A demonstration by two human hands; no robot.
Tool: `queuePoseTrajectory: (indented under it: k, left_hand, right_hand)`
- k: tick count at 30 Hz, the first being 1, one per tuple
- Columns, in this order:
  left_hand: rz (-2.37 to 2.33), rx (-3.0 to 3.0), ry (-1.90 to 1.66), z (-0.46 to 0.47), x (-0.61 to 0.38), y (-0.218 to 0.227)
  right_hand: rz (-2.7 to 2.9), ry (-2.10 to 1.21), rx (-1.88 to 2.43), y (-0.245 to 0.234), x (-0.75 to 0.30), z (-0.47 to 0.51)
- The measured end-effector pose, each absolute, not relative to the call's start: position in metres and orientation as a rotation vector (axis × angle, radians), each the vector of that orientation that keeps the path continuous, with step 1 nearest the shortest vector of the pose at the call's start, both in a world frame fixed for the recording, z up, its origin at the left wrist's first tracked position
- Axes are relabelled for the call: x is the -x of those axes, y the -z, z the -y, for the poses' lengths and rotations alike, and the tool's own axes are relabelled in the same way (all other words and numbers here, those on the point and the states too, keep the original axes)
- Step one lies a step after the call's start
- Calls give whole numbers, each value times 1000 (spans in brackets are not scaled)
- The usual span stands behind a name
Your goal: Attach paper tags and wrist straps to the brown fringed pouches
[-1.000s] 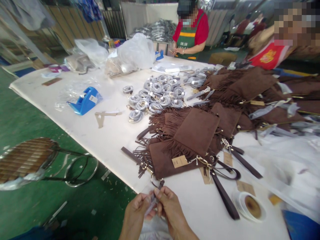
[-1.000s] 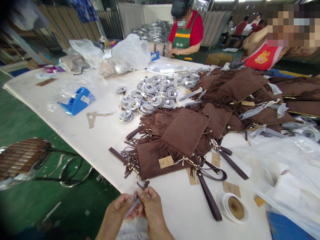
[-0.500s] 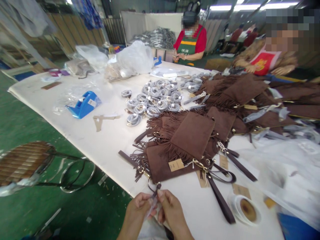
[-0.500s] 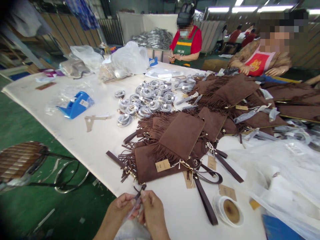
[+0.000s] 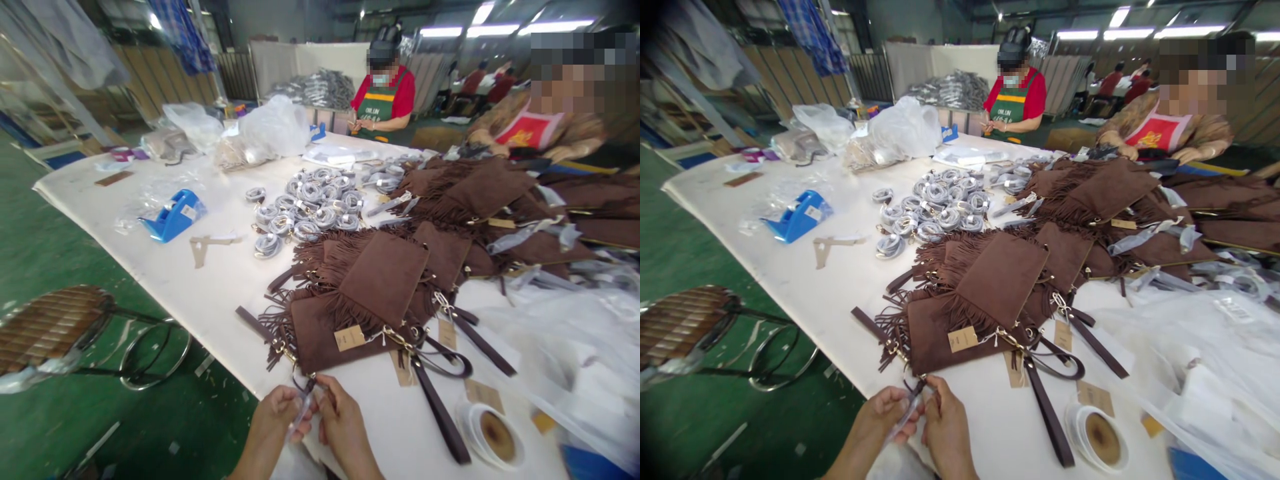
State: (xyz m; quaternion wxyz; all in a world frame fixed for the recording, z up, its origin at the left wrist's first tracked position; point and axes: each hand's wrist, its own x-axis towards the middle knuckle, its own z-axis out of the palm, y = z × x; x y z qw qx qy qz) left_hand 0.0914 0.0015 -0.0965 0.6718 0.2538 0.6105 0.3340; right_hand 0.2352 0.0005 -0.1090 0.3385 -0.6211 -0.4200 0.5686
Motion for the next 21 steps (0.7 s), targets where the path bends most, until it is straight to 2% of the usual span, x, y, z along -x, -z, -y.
queuePoseTrajectory:
  k: [13, 17, 21]
  left_hand:
    - [-1339, -745, -708, -1, -92, 86]
    - [-1336, -833, -692, -8, -96, 85]
    - [-1410, -865, -652, -16, -99, 88]
  right_hand:
    - [1270, -1469, 1668, 87, -244, -11]
    - [1304, -1355, 1760, 82, -242, -25]
    - [1117, -1411, 1768, 90, -237, -36]
